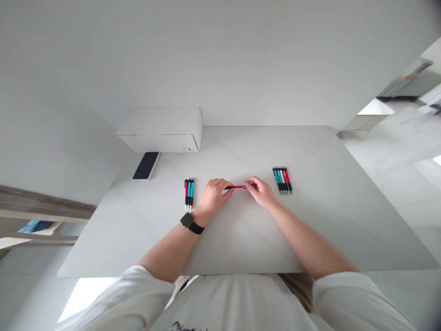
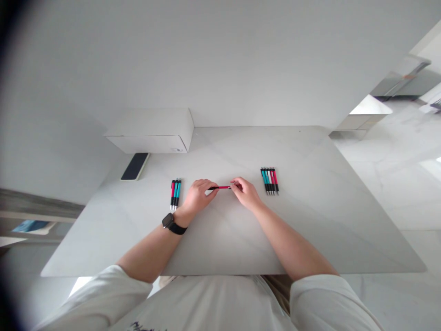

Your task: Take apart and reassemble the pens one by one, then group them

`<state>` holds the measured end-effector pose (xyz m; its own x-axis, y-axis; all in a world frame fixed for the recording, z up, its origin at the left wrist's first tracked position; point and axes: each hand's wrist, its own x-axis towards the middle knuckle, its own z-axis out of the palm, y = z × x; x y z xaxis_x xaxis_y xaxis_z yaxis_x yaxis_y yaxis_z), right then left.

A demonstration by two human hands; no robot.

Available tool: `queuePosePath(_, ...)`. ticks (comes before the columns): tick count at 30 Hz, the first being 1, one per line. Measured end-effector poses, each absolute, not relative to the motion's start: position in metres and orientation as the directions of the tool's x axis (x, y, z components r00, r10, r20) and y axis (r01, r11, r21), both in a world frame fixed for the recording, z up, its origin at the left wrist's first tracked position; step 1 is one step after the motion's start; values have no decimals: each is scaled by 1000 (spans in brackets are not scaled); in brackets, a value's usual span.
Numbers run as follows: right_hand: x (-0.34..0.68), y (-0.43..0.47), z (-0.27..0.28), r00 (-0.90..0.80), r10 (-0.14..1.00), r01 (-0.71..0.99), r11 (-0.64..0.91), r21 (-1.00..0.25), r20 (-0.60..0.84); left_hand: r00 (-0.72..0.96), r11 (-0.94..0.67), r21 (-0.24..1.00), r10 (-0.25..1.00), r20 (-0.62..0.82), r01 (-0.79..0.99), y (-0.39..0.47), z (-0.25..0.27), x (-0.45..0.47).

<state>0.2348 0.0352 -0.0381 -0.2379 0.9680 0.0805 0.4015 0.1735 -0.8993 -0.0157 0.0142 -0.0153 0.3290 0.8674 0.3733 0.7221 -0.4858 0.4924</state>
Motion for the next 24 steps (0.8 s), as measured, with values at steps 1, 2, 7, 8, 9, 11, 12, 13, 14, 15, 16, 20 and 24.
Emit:
queuePosePath(1,235,36,-38,-247,965,416,192,-889,93,326,-487,490,866,379,723,14,-16,-15)
queuePosePath(2,235,36,-39,-259,959,423,217,-879,112,323,-488,486,865,385,725,15,-17,-15)
queuePosePath(7,238,39,-43,-319,915,428,371,-824,246,324,-494,451,856,403,743,15,-21,-12)
queuePosePath(8,239,38,-44,-329,905,436,398,-807,269,329,-498,442,852,406,746,15,-22,-12)
queuePosePath(9,239,38,-44,-338,895,446,424,-788,290,334,-503,433,849,409,748,14,-22,-11)
queuePosePath(11,238,36,-44,-357,876,469,468,-749,324,341,-508,415,845,412,755,13,-23,-10)
queuePosePath(12,238,34,-43,-365,868,479,485,-732,336,343,-509,408,843,414,758,13,-23,-10)
queuePosePath(13,238,33,-42,-369,862,489,498,-717,347,345,-510,403,842,416,760,12,-23,-9)
queuePosePath(14,238,32,-41,-371,858,497,506,-705,355,347,-513,399,840,417,760,12,-23,-9)
queuePosePath(15,238,30,-40,-372,855,503,512,-696,361,352,-516,397,838,417,759,12,-23,-8)
queuePosePath(16,238,29,-39,-374,853,506,516,-691,364,357,-520,395,836,416,758,12,-23,-8)
queuePosePath(20,241,28,-35,-374,854,503,514,-695,362,374,-528,390,834,405,754,14,-22,-7)
queuePosePath(24,244,29,-27,-357,884,474,449,-758,301,385,-527,394,839,385,753,13,-18,-7)
